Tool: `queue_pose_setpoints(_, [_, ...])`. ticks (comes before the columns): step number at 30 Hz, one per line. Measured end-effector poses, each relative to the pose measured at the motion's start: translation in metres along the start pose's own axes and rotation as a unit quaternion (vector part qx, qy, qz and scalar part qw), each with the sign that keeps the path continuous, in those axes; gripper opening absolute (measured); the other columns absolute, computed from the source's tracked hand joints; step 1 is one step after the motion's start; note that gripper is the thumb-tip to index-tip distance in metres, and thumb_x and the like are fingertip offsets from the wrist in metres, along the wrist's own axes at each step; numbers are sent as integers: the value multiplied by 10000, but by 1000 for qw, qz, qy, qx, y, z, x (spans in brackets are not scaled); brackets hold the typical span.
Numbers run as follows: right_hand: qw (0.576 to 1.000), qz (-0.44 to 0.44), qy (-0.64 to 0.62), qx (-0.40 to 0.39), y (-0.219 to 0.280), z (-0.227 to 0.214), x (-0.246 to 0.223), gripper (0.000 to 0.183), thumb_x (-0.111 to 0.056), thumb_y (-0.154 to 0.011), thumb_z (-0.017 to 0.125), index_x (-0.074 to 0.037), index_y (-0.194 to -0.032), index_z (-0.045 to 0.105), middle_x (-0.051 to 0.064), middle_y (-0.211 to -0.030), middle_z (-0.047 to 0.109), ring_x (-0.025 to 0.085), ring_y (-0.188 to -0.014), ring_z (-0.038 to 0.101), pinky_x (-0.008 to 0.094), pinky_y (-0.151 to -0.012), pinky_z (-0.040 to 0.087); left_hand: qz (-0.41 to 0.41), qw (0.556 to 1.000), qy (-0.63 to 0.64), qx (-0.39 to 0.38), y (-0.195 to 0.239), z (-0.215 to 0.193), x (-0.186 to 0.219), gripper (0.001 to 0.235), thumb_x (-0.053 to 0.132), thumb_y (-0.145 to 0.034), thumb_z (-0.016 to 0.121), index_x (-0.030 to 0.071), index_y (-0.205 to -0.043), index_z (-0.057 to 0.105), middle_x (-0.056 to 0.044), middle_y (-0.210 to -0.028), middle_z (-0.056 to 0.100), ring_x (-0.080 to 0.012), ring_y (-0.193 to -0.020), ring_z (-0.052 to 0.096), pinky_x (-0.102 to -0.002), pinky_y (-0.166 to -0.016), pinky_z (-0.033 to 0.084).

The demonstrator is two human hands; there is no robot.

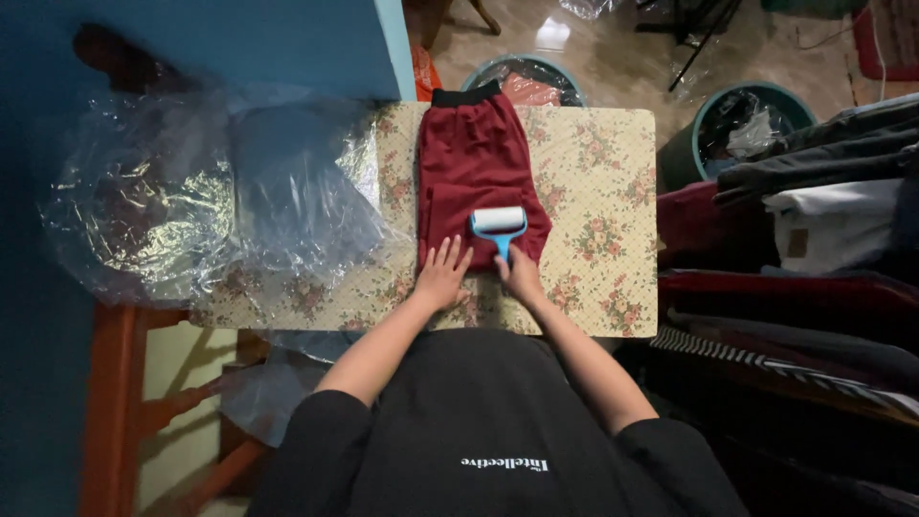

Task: The person lays a maroon garment flat on a table, uses a lint roller to remove lint, folds the garment into a compact rectangle, and places it into a clear plastic bag. The person then seals the bag and sets it aside.

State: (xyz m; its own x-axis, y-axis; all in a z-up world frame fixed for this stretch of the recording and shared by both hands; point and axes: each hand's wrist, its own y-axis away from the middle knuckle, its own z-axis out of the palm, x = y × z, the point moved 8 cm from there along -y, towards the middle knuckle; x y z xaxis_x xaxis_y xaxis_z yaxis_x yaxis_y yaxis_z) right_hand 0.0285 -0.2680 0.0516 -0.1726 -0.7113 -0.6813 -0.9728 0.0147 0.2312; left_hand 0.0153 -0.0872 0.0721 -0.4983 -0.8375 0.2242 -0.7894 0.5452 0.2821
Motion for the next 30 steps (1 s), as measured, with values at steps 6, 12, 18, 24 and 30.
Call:
queue_pose_setpoints(6, [999, 8, 20, 42, -71, -9, -18, 377, -365, -980, 674, -78, -1223, 676, 246, -1013, 728, 480, -1039, 694, 588, -907, 555, -30, 997, -2, -74, -11, 2, -2, 1054, 460, -872, 749, 155, -1670, 131, -234, -1721, 14, -426, -1591, 55, -619, -1259, 161])
queue_pose_setpoints(12, [998, 7, 9, 65, -51, -35, -46, 355, -284, -981, 668, -7, -1202, 662, 318, -1006, 706, 539, -1027, 675, 634, -886, 540, -15, 999, -24, -45, -8, 2, 8, 859, 268, -934, 644, 60, -1646, 210, -276, -1706, 102, -441, -1585, 111, -610, -1261, 169])
queue_pose_setpoints(18, [995, 25, 53, -80, 23, 21, -47, 376, -518, -962, 624, -193, -1143, 677, 160, -1018, 748, 426, -1051, 704, 555, -872, 581, 76, 992, -100, 25, -5, 53, 15, 728, 413, -841, 735, 208, -1507, 524, -124, -1625, 354, -403, -1476, 327, -602, -1136, 366])
queue_pose_setpoints(24, [995, -30, 87, -35, -52, 45, -43, 365, -390, -1013, 581, -62, -1162, 639, 266, -985, 717, 494, -1000, 702, 610, -882, 560, 93, 984, -153, 18, 14, 2, 27, 455, 325, -833, 678, 136, -1242, 742, -137, -1562, 491, -445, -1560, 177, -661, -1208, 255])
queue_pose_setpoints(30, [998, -36, 50, -9, -124, 27, -31, 340, -376, -952, 651, -111, -1162, 690, 228, -996, 732, 465, -1035, 701, 585, -870, 560, 91, 987, -78, 110, 6, -16, 18, 429, 203, -857, 690, 180, -1285, 712, -144, -1508, 542, -404, -1491, 357, -577, -1081, 396])
